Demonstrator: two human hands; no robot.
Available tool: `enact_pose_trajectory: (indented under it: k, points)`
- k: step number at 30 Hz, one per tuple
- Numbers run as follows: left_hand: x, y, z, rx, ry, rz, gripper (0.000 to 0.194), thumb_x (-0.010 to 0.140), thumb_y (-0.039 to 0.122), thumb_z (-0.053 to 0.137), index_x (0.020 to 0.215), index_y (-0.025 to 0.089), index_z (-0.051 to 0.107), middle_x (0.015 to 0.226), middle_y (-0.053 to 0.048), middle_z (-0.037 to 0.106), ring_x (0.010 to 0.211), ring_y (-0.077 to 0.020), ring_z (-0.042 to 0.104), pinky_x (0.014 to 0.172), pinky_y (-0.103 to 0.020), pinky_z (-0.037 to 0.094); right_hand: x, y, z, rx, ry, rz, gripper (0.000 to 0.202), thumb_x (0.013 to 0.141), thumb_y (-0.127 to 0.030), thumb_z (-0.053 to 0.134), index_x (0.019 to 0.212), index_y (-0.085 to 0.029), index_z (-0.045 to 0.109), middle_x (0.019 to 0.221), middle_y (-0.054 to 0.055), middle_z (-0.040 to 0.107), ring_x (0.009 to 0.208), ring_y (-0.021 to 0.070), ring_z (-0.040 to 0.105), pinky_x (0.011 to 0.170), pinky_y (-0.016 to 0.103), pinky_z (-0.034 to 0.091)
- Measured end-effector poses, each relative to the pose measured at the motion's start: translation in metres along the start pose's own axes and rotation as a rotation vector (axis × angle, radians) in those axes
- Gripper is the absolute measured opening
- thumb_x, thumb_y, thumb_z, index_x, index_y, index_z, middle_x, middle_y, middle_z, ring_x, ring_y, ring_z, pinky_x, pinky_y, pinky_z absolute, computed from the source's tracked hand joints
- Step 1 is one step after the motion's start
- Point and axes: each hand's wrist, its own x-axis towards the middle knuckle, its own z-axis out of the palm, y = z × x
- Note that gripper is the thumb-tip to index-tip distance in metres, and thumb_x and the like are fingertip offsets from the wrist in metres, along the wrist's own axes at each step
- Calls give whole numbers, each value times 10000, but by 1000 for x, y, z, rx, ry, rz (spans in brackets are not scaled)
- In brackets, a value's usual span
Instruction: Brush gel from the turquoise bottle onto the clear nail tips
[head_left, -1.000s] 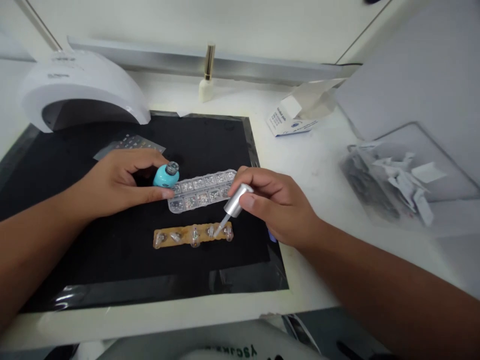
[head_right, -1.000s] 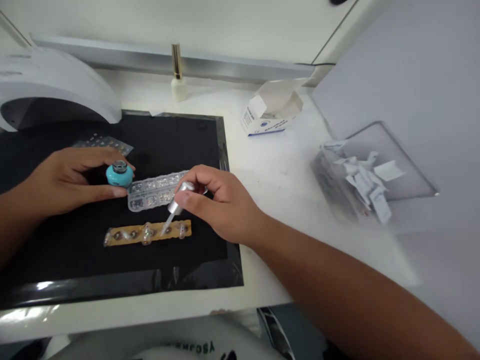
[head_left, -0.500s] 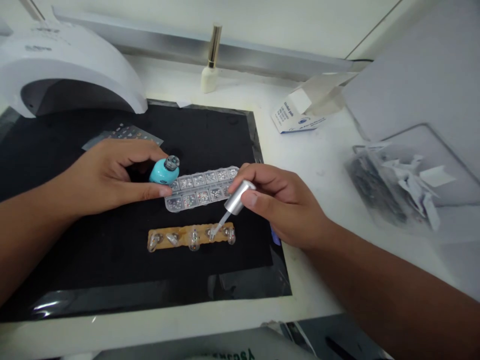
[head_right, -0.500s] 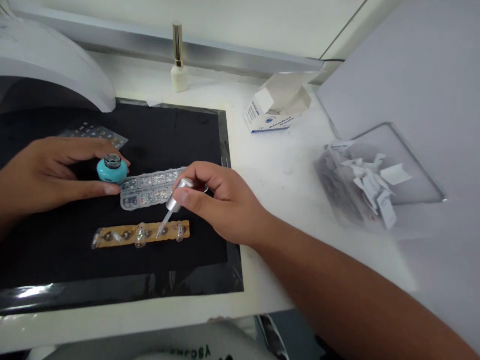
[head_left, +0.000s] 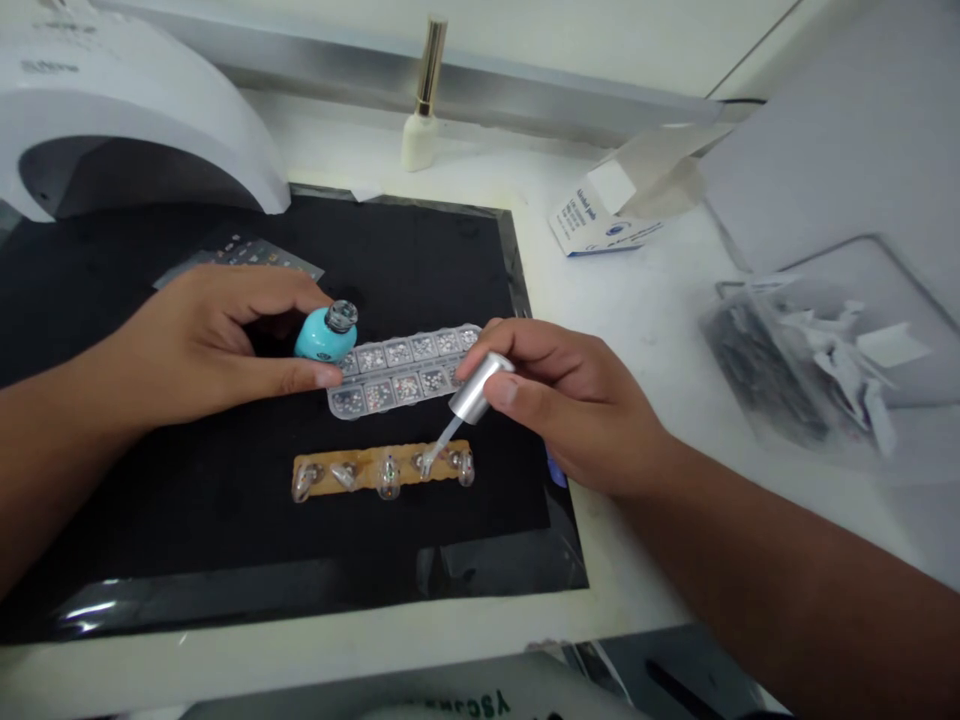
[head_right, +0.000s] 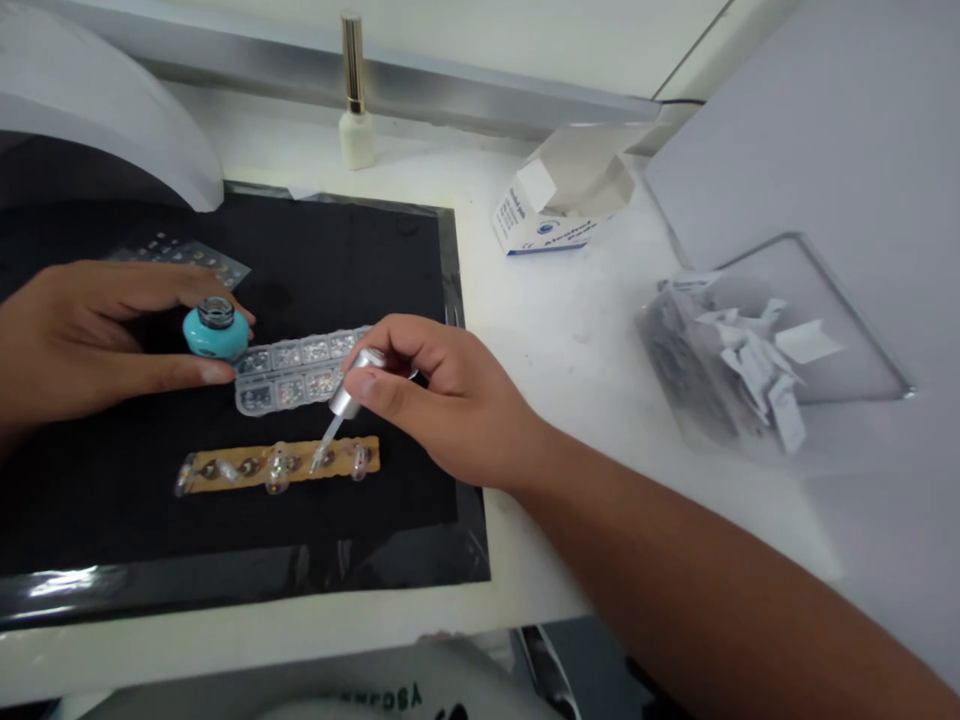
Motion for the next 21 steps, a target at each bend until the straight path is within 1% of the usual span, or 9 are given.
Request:
enact_pose_trajectory:
  k: [4, 8, 11, 16, 21]
  points:
    - [0, -1, 0, 5, 2, 15, 274, 787, 517, 761, 906, 273, 719, 853, 32, 702, 753, -153, 618, 669, -217, 457, 0, -1, 1, -8, 10, 23, 300, 891, -455, 648, 840, -159, 656, 746, 5, 596, 674, 112, 542, 635, 271, 420]
    - [0, 0, 0, 5, 10, 15, 272, 783, 541, 756, 900, 301, 712, 844, 55, 696, 755, -152, 621, 674, -214, 454, 0, -1, 1, -17, 33, 46, 314, 879, -476, 655, 827, -167, 646, 742, 3, 600, 677, 116, 546, 641, 274, 426]
    - [0, 1, 0, 13, 17, 10, 272, 776, 549, 759, 905, 313, 714, 849, 60, 695, 762, -154, 621, 686, -216, 461, 1, -1, 1, -17, 39, 66, 312, 870, -474, 664, 819, -167, 640, 737, 5, 601, 675, 120, 550, 639, 278, 426]
    - [0, 0, 1, 1, 17, 15, 260, 782, 523, 764, 904, 299, 713, 857, 49, 702, 758, -163, 630, 677, -232, 469, 0, -2, 2, -8, 52, 84, 280, 868, -440, 670, 809, -168, 635, 732, 4, 599, 671, 118, 542, 631, 275, 417]
    - [1, 0, 2, 16, 33, 26, 290, 769, 556, 763, 885, 295, 714, 846, 38, 707, 736, -160, 626, 654, -240, 465, 1, -2, 2, 13, 59, 105, 304, 858, -468, 676, 804, -172, 632, 720, 1, 597, 655, 116, 533, 619, 271, 411]
